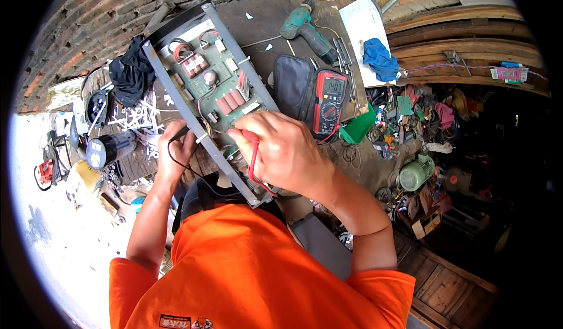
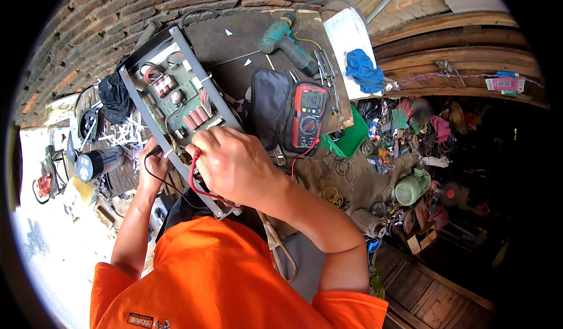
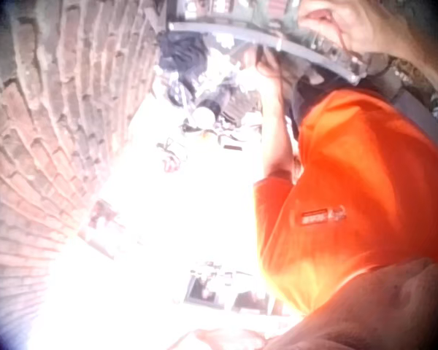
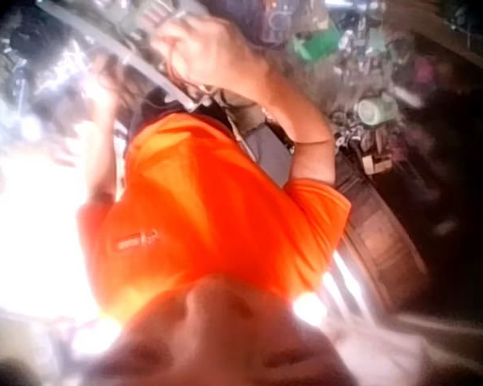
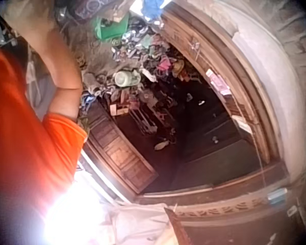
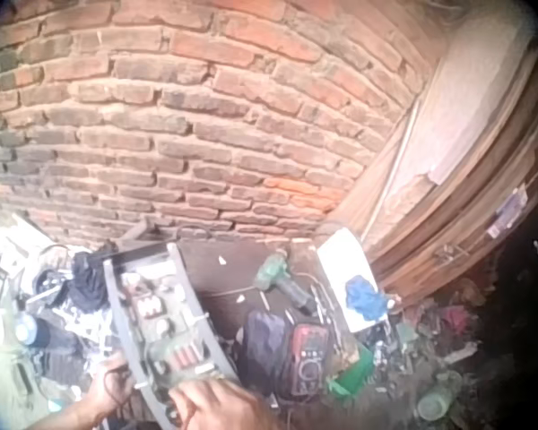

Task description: The person uses a multimeter to test various points on an open electronic device, likely a power supply unit. They repeatedly touch the multimeter probes to different wires and components on the circuit board while observing the readings on the multimeter display.

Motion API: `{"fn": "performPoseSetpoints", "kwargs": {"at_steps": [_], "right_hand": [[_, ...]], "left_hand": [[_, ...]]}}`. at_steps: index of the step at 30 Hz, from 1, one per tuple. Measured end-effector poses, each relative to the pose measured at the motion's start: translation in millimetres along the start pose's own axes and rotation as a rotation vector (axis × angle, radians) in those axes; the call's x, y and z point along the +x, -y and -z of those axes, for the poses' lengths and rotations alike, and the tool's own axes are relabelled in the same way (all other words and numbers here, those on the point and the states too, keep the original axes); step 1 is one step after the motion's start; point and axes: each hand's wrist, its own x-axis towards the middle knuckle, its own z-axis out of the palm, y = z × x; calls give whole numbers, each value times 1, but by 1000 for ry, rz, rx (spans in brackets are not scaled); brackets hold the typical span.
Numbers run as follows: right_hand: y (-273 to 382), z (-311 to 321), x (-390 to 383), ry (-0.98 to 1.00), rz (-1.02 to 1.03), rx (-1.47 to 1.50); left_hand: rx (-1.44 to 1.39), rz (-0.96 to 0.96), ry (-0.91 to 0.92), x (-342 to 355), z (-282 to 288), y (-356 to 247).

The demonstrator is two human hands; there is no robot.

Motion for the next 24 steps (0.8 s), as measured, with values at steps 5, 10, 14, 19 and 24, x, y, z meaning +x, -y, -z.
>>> {"fn": "performPoseSetpoints", "kwargs": {"at_steps": [5, 10, 14, 19, 24], "right_hand": [[-4, -4, 1, -54, 62, 14], [-1, -3, -2, -59, -180, 197], [3, 4, -1, -76, -180, 139], [4, 4, 2, -61, -209, 158], [5, 5, 5, -33, -229, 157]], "left_hand": [[1, 6, -23, -2, 0, 2], [-6, -35, -73, -1, -4, 1], [-39, -25, -79, -1, -2, -2], [-49, -26, -78, -2, -2, -2], [-66, -7, -69, -1, -1, -4]]}}
